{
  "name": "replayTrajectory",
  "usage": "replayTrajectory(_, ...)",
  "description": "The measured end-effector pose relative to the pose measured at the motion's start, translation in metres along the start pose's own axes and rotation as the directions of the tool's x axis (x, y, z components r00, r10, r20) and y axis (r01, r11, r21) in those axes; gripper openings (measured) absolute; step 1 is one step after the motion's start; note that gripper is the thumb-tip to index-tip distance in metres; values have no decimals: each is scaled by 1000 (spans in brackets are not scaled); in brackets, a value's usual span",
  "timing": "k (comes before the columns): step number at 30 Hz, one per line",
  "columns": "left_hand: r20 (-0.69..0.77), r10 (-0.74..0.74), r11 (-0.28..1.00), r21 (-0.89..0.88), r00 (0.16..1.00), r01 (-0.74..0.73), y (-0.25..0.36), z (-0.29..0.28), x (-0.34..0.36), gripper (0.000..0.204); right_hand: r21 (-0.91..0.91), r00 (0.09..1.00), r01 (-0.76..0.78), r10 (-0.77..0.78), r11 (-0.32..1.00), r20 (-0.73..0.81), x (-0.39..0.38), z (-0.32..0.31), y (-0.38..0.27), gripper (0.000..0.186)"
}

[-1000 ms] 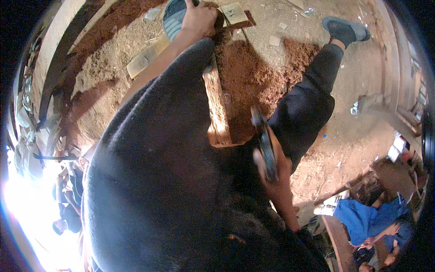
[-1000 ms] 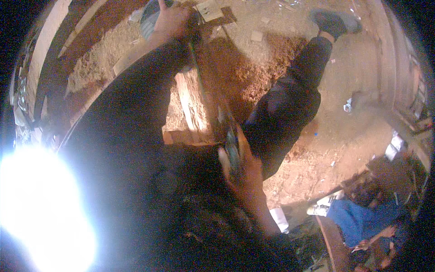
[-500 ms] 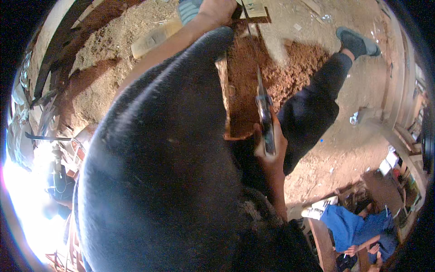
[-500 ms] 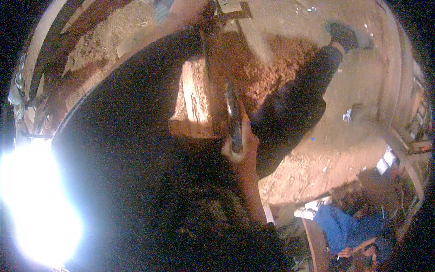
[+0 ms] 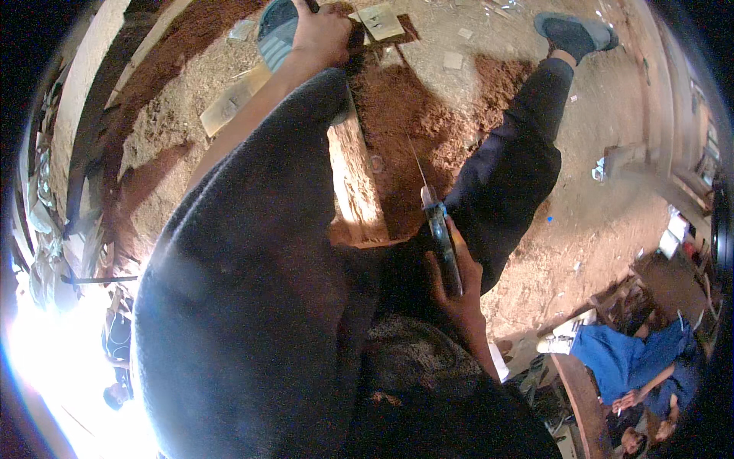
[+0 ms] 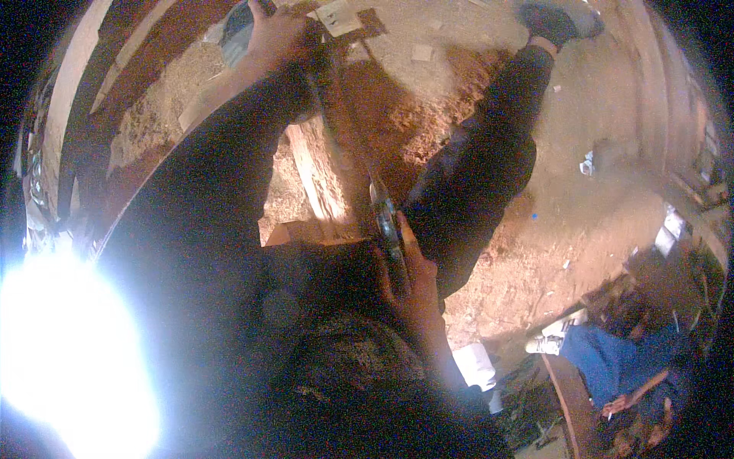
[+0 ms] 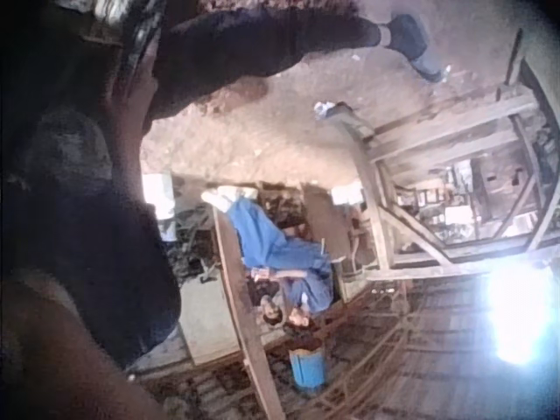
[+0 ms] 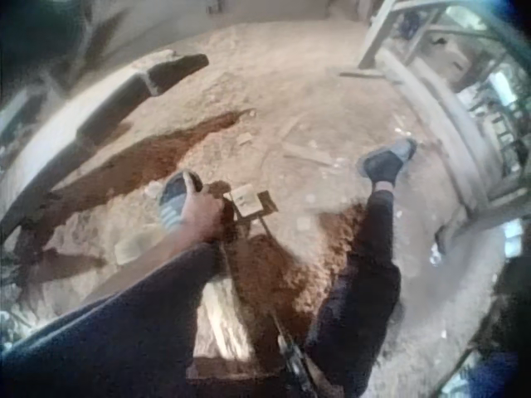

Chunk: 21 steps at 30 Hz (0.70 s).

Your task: The person sits on the floor and uses a hand saw to cut a small piece of wood held between their feet. They repeatedly push and pull the saw through the wood, generating sawdust, and continue the cutting motion throughout the clip.

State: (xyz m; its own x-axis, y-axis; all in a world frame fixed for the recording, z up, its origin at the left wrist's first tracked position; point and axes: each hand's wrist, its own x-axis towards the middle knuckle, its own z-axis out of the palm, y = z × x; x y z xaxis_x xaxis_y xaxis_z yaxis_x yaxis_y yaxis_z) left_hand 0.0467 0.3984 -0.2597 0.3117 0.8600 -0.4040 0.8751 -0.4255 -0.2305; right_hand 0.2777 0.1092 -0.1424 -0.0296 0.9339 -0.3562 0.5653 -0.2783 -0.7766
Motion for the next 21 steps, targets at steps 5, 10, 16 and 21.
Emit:
replayTrajectory(5, 60, -21, 999, -24, 998, 23, 8, -16, 1, 41, 98, 992, -88, 79, 991, 95, 56, 15, 1, 55)
replayTrajectory(10, 0, -17, 999, 36, 1000, 17, 4, -5, -7, 40, 133, 980, -195, 188, 972, 67, -12, 1, -28, 43)
replayTrajectory(16, 66, 144, 982, 114, 987, -151, 16, 2, 29, 39, 108, 983, -172, 164, 979, 78, 64, 8, -19, 45)
replayTrajectory(21, -102, 167, 979, 139, 981, -152, 16, 14, 29, 46, 61, 998, -65, 66, 996, -2, -1, -19, -13, 51)
